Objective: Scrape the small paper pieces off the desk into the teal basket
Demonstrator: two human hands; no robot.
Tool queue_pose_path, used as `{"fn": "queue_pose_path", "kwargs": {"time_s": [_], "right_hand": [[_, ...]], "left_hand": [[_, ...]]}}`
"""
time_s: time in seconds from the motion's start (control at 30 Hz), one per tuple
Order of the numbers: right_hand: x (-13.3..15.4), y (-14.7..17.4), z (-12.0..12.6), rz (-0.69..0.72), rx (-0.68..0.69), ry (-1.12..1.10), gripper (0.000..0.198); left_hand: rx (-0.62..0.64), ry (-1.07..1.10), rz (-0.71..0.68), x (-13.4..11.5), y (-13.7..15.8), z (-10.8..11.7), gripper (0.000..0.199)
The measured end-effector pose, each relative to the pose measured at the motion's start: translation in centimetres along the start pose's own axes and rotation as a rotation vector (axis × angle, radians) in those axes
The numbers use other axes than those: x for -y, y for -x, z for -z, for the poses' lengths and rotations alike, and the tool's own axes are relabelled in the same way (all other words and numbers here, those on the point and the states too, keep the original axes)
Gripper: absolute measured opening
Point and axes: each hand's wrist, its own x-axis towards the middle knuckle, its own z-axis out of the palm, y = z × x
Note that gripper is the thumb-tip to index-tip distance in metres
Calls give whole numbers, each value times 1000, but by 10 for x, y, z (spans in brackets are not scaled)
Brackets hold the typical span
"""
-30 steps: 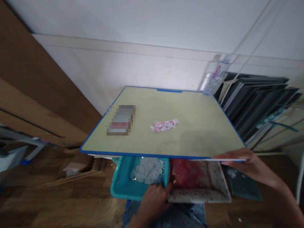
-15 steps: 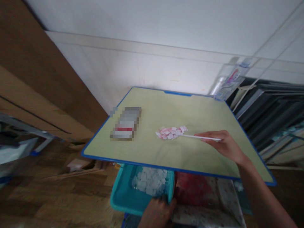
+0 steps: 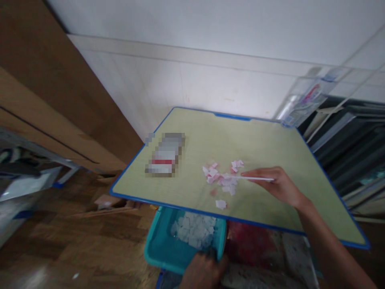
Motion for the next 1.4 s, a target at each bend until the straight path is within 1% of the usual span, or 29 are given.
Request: {"fn": "queue_pose_path", "kwargs": {"time_s": [0.07,0.2,0.33,0.37,0.43,0.5,0.6,0.67,0.7,0.77,0.83,0.87,0.97,1.1,1.17,1.23,1.3,1.4], "right_hand": [[1,1,-2,29,48,19,28],[4,10,1,16,-48,71,27],[6,20,5,6,29,53,27],[7,22,5,-1,23,59,26],[11,27,4,-5,-41,75,26],[18,31,1,27,-70,60,26],[28,34,-5,82,52,-7,28],[31,35,-10,67,96,3,28],[31,35,-11,42,81,29,28],[29,35,-11,5,-1,72,28],[28,36,-11,6,-62,63,28],[29,36,-11,21,-70,45,29],[35,32,-19,81,-13,-5,32],[43,23,-40,120,107,-1,37],[43,22,-47,114,139,10,36],[40,25,-47,94,128,18,35],[37,32,-41,39,71,21,32],[31,43,-29,-83,-33,29,26]], "left_hand": [[2,1,-3,0,1,1,33],[20,-11,-2,-1,1,4,33],[-7,-21,24,-3,3,6,31],[-16,-21,31,-4,3,7,30],[-25,-16,43,-5,4,8,29],[-24,-9,45,-5,4,9,28],[-19,-18,31,-5,5,11,27],[-15,-35,17,-5,5,11,28],[-14,-41,13,-4,5,11,29],[-15,-45,6,-4,6,9,31],[-19,-46,2,-4,6,8,32],[-22,-47,2,-4,6,8,32],[-21,-54,2,-4,6,10,31],[-12,-52,-17,-5,6,13,29],[-11,-52,-14,-5,6,14,29],[-5,-50,-3,-5,6,15,31],[9,-41,4,-6,6,15,32],[19,-30,10,-6,6,15,30]]}}
